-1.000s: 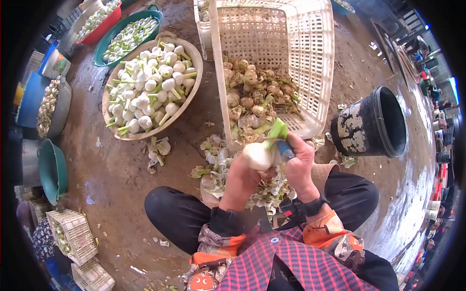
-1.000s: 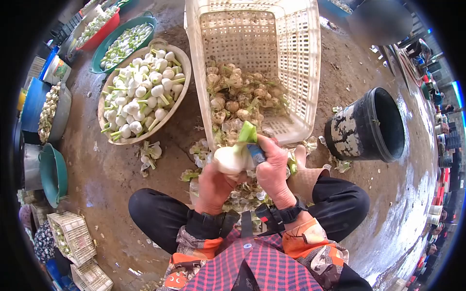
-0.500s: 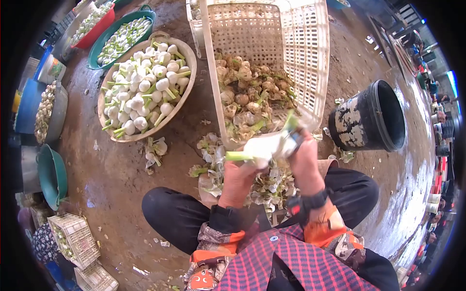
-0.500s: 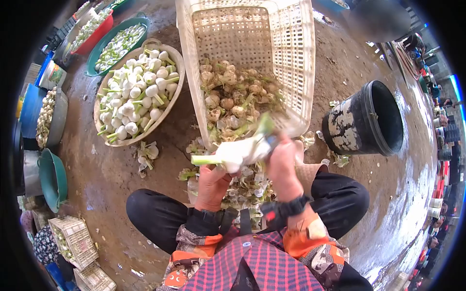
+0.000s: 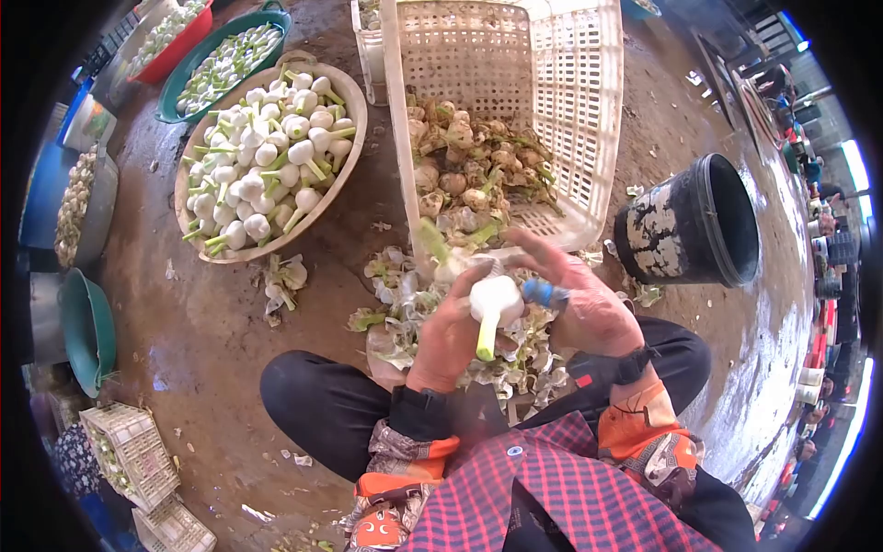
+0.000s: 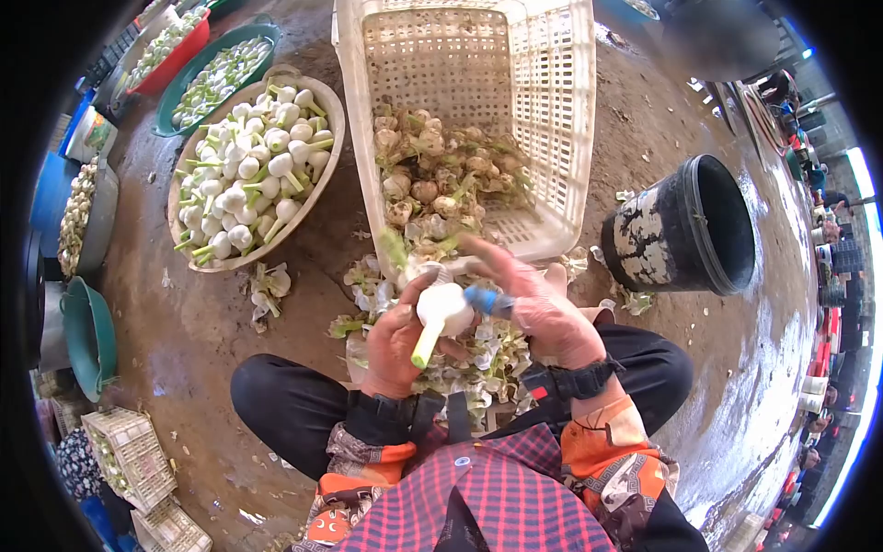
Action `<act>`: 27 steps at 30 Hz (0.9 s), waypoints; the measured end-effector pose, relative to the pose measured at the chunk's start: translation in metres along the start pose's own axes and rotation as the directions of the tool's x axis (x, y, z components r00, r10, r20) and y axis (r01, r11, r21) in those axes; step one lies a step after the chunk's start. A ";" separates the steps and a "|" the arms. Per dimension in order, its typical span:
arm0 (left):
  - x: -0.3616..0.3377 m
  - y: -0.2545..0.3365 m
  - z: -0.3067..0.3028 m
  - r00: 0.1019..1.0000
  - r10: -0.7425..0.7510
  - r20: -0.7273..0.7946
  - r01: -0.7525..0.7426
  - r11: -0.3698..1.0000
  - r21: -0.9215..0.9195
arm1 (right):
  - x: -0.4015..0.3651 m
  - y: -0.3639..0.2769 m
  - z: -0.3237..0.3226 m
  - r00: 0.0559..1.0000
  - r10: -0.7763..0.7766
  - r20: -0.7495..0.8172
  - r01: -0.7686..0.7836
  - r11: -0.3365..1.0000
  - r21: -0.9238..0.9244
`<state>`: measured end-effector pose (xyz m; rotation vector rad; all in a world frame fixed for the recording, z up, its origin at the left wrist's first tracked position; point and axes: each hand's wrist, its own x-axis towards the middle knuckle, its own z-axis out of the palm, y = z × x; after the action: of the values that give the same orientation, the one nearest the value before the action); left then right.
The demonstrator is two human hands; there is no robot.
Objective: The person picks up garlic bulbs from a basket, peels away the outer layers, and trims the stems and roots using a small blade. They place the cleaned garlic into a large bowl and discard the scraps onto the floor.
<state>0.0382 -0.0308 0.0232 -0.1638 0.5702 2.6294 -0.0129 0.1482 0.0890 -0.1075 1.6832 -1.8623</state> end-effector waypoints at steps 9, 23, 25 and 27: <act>0.004 -0.003 0.007 0.989 0.143 -0.046 -0.089 0.805 0.586 | 0.010 0.007 -0.002 0.992 -0.123 -0.005 0.103 0.857 -0.505; 0.012 -0.010 -0.013 0.964 0.242 -0.115 -0.242 0.970 0.008 | 0.000 0.020 -0.017 0.933 0.359 -0.032 -0.097 0.166 -0.981; 0.012 -0.010 -0.016 0.948 0.250 -0.196 -0.218 0.961 0.171 | 0.030 0.008 -0.024 0.980 0.149 -0.134 -0.189 0.461 -0.867; 0.015 -0.012 -0.022 0.926 0.274 -0.262 -0.201 0.941 0.273 | 0.077 0.005 -0.044 0.956 -0.235 -0.178 -0.017 0.557 -0.830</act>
<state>0.0305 -0.0244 -0.0040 -0.4434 1.0704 2.7565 -0.0931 0.1490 0.0505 -0.3630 2.6978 -1.0006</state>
